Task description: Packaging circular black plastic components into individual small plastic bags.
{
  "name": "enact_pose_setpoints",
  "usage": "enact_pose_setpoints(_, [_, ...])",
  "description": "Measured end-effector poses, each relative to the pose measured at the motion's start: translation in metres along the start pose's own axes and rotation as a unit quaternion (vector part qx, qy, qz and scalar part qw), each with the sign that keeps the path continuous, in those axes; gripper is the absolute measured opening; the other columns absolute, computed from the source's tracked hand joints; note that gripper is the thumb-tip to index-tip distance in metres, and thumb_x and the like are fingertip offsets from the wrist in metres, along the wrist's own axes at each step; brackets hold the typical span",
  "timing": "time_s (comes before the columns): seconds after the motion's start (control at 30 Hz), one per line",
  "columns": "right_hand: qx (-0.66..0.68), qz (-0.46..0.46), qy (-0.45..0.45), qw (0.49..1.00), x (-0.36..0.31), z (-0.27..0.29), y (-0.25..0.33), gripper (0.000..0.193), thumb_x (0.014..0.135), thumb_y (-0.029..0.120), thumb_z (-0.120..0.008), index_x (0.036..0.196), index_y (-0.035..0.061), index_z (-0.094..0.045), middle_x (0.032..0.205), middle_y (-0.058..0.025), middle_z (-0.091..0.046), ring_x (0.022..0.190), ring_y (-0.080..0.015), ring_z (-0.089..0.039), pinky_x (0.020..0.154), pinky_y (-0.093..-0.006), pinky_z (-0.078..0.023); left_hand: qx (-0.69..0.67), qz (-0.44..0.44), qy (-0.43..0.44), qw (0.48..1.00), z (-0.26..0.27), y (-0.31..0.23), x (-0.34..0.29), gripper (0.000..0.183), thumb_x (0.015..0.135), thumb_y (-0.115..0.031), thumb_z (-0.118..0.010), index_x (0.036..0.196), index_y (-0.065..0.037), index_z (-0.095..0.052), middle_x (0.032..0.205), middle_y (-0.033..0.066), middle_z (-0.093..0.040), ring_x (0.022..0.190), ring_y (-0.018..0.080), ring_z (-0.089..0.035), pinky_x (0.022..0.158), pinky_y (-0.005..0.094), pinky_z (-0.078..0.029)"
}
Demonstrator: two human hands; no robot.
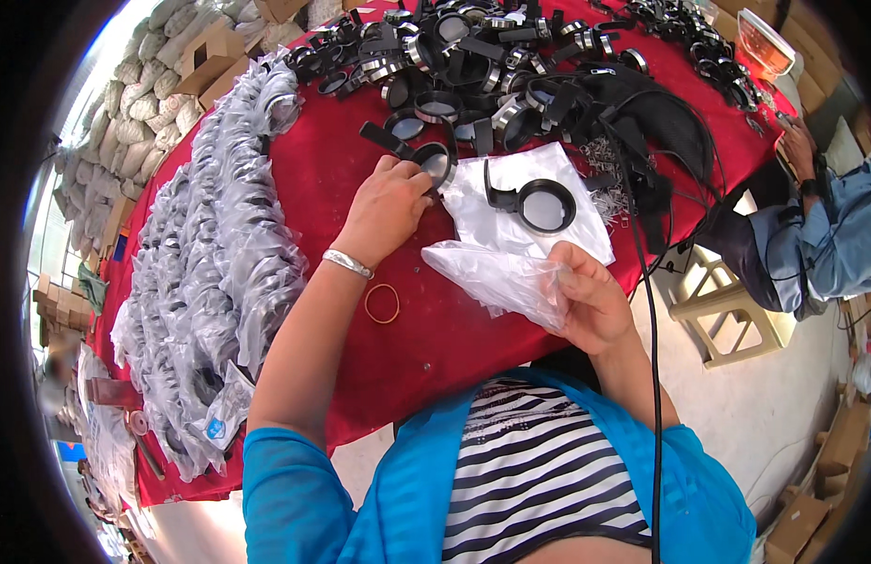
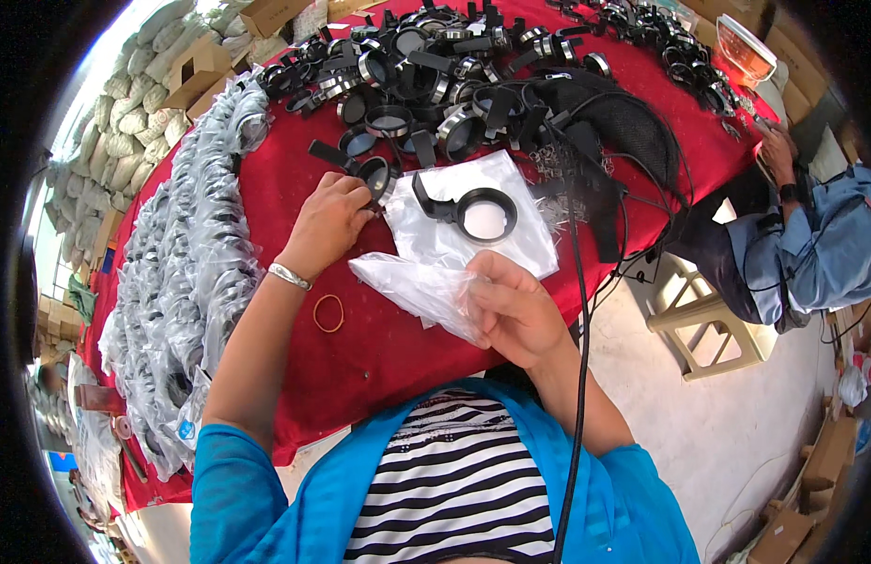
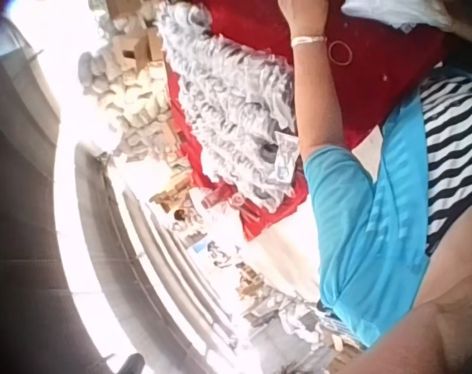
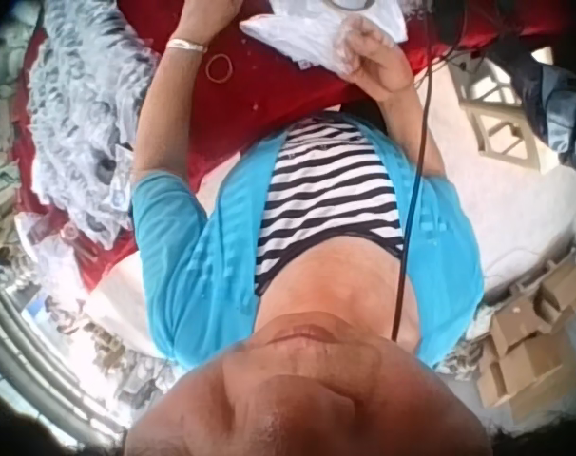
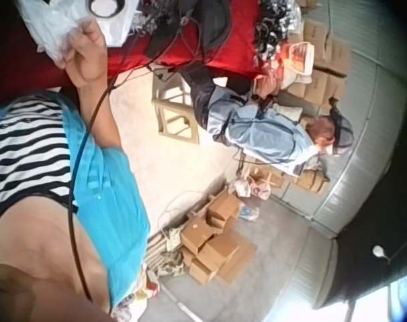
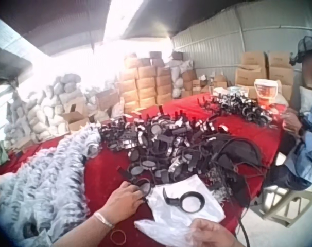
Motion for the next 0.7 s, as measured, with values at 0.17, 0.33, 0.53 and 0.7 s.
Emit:
enact_pose_setpoints(0.17, [-0.010,0.000,-0.024,1.000,-0.004,0.006,0.010,0.008,0.091,0.008,-0.053,0.098,0.0046,-0.056,0.062,-0.0040,-0.054,0.049,-0.0125,-0.048,0.044,-0.0244,-0.040,-0.026,0.062,-0.101,0.993,0.060,-0.001,-0.005,0.010,0.083,-0.010,-0.058,0.085,-0.001,-0.055,0.081,0.0113,-0.060,0.073,0.0276,-0.058,0.066,0.0361,-0.046])
enact_pose_setpoints(0.33, [-0.031,-0.007,-0.045,0.998,-0.004,0.007,0.005,0.007,0.090,0.007,-0.054,0.096,0.0058,-0.056,0.063,-0.0043,-0.053,0.051,-0.0109,-0.048,0.044,-0.0234,-0.039,-0.506,0.300,0.103,0.802,0.020,0.018,-0.052,0.016,0.089,-0.015,-0.058,0.088,0.002,-0.061,0.072,0.0024,-0.059,0.055,0.0072,-0.056,0.046,0.0227,-0.048])
enact_pose_setpoints(0.53, [-0.041,-0.027,-0.047,0.998,-0.013,-0.004,0.000,0.005,0.089,0.007,-0.055,0.095,0.0062,-0.055,0.064,-0.0046,-0.052,0.052,-0.0109,-0.048,0.045,-0.0233,-0.040,-0.455,0.426,0.032,0.781,0.001,0.060,-0.093,0.023,0.083,-0.014,-0.062,0.097,0.005,-0.060,0.077,0.0078,-0.060,0.062,0.0172,-0.060,0.054,0.0278,-0.054])
enact_pose_setpoints(0.7, [-0.033,-0.012,-0.072,0.997,-0.012,-0.002,0.004,0.005,0.090,0.006,-0.055,0.095,0.0064,-0.056,0.066,-0.0042,-0.053,0.052,-0.0110,-0.049,0.046,-0.0243,-0.040,0.009,0.097,-0.127,0.987,0.072,-0.022,-0.074,0.025,0.077,-0.008,-0.060,0.101,-0.005,-0.061,0.097,0.0151,-0.057,0.087,0.0337,-0.057,0.073,0.0391,-0.049])
Point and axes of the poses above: each hand's wrist, its own x-axis towards the middle knuckle, its own z-axis out of the back of the hand, y = z × x, the point moved 10 cm from there along x, towards the middle knuckle
